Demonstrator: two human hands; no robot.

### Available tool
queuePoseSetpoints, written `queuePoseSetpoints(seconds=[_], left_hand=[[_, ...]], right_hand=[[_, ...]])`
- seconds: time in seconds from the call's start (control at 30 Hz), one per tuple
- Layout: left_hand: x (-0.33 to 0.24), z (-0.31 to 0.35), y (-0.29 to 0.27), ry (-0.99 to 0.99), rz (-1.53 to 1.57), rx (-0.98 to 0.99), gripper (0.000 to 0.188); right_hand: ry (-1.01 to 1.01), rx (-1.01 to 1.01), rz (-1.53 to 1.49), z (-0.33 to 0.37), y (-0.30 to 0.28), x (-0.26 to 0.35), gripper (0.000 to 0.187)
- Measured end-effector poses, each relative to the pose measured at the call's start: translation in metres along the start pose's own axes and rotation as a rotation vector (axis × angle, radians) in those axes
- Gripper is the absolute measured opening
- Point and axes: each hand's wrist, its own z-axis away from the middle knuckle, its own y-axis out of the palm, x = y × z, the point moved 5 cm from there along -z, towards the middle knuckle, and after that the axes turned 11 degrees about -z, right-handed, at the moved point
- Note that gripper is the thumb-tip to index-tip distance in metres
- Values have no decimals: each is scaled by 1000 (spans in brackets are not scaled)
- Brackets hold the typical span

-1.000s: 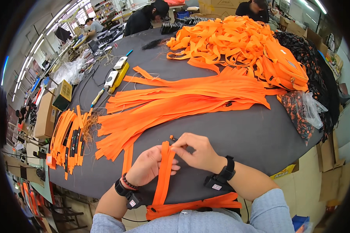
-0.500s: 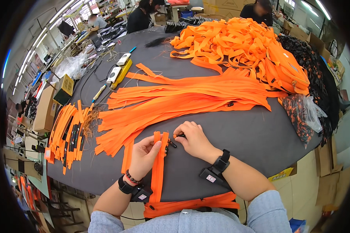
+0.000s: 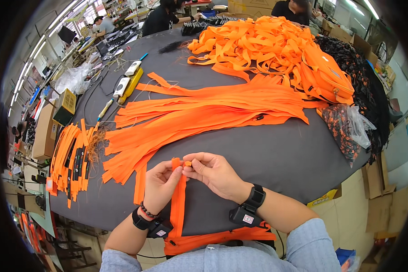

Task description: Manually attaching plastic zipper pulls and sliders onto orange nylon straps.

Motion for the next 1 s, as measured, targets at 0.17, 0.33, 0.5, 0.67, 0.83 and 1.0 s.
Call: queuePoseSetpoints(seconds=[0.17, 0.33, 0.5, 0.67, 0.83, 1.0], left_hand=[[0, 0, -4, -60, -6, 5, 19], [4, -1, -3, -69, 8, 18, 20], [1, 2, -2, -33, 65, 23, 20], [-2, 4, -2, 23, 90, 25, 21], [-1, 6, -1, 48, 73, 28, 21], [1, 7, -1, 121, 56, -28, 18]], right_hand=[[27, -130, -130, -1, -8, 5, 29], [12, -89, -179, 2, -6, 13, 28], [18, -62, -53, 5, 1, 10, 24], [-74, -10, 50, 7, 11, 10, 22], [-153, -82, 254, 9, 15, 14, 19], [-299, -90, 500, 10, 20, 17, 18]])
